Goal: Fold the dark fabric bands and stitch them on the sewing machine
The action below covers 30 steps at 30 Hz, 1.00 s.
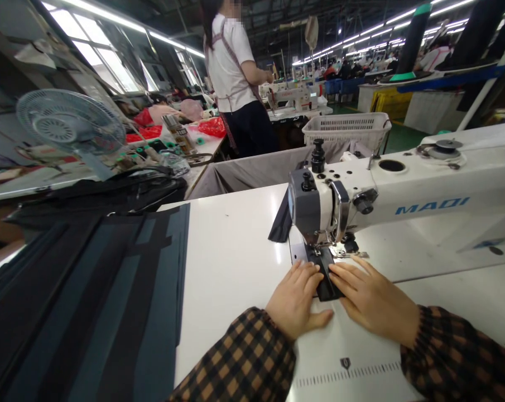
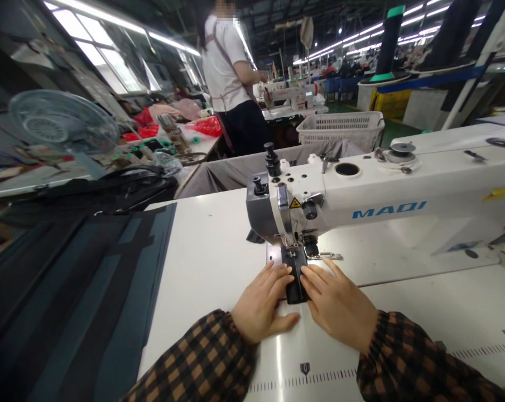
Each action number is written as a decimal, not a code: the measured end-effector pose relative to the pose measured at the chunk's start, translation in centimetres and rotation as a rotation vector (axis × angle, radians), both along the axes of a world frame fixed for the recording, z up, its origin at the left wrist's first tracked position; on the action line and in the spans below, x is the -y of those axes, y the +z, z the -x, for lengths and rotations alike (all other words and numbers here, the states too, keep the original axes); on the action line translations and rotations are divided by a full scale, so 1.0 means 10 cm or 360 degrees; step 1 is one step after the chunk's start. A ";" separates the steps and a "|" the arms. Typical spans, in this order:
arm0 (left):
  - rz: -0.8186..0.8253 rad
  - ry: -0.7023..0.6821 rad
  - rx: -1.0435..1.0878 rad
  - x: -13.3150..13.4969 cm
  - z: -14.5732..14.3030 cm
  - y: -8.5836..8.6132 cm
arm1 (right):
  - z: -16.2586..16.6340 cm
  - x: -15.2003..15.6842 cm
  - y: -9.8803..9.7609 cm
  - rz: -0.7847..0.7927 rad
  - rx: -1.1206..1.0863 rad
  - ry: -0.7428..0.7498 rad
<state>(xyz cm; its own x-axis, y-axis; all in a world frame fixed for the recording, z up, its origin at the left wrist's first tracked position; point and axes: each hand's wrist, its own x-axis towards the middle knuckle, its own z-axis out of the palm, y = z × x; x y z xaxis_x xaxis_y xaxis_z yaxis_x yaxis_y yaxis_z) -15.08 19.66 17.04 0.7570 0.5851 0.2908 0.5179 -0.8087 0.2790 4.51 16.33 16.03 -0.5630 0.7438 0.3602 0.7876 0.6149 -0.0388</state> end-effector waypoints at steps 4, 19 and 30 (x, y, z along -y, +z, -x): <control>0.0091 0.0082 0.0153 0.09 -0.07 -0.03 | 0.00 0.05 -0.04 0.0030 -0.0073 0.0087; 0.0025 0.0094 -0.0031 0.15 -0.04 -0.02 | -0.05 0.05 -0.07 0.0101 -0.0233 0.0224; 0.0132 0.0088 -0.0001 -0.09 0.00 -0.06 | 0.00 -0.31 -0.19 -0.0020 -0.0045 0.0234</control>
<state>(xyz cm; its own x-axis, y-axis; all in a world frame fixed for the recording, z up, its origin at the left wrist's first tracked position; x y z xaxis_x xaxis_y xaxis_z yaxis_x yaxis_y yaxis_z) -15.07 20.54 16.43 0.7229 0.6482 0.2393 0.5613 -0.7529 0.3436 4.53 19.41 14.09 -0.6550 0.6495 0.3863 0.6879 0.7240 -0.0510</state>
